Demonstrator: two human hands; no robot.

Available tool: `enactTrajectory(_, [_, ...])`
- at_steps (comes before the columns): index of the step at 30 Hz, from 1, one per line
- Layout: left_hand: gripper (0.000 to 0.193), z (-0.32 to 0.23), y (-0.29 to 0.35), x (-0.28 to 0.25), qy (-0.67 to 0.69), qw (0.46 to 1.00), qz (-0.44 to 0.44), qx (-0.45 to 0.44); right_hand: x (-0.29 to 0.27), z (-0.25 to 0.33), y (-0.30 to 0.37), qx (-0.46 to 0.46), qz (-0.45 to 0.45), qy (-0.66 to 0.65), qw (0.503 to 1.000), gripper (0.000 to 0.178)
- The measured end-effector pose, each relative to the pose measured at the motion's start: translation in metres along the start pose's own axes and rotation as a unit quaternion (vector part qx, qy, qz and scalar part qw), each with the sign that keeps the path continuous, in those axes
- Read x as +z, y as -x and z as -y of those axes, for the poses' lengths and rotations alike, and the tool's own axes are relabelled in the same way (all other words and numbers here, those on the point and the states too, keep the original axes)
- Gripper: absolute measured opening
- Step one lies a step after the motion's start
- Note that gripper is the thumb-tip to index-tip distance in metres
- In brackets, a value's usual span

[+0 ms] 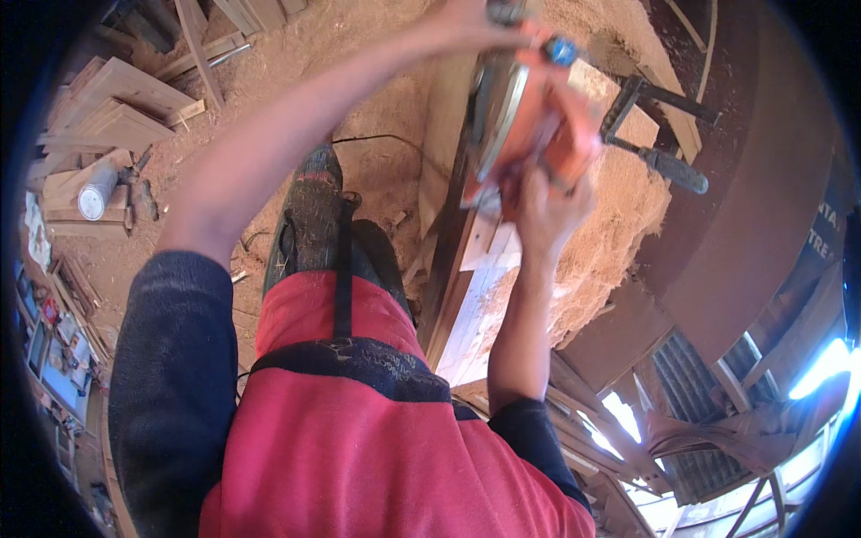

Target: The person sands the surface and edges of wood boards using an electric sander, then marks the wood with a pencil and square ruler, and clamps the boards to a workbench.

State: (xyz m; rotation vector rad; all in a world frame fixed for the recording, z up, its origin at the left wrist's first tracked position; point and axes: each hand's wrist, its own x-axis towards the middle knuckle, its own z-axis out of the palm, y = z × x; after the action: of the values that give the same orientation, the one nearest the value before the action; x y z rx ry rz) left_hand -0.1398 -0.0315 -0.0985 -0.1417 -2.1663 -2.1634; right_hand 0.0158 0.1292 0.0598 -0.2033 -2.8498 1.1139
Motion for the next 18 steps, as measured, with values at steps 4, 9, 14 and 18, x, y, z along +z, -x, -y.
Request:
enactTrajectory(4, [0.061,-0.047,0.162,0.023,-0.062,0.991,0.070,-0.093,-0.040,-0.028,0.138,-0.012,0.007,0.066,0.998,0.022])
enactTrajectory(9, [0.063,-0.092,0.290,0.045,-0.092,0.982,0.079,-0.147,-0.086,-0.056,0.267,0.147,0.066,0.023,0.987,0.019])
enactTrajectory(14, [0.065,-0.092,0.269,0.040,-0.082,0.979,0.078,-0.170,-0.081,-0.068,0.263,0.122,0.063,-0.024,0.990,0.019])
enactTrajectory(18, [0.067,-0.076,0.213,0.030,-0.069,0.980,0.064,-0.174,-0.066,-0.070,0.215,0.142,0.092,-0.060,0.984,0.018])
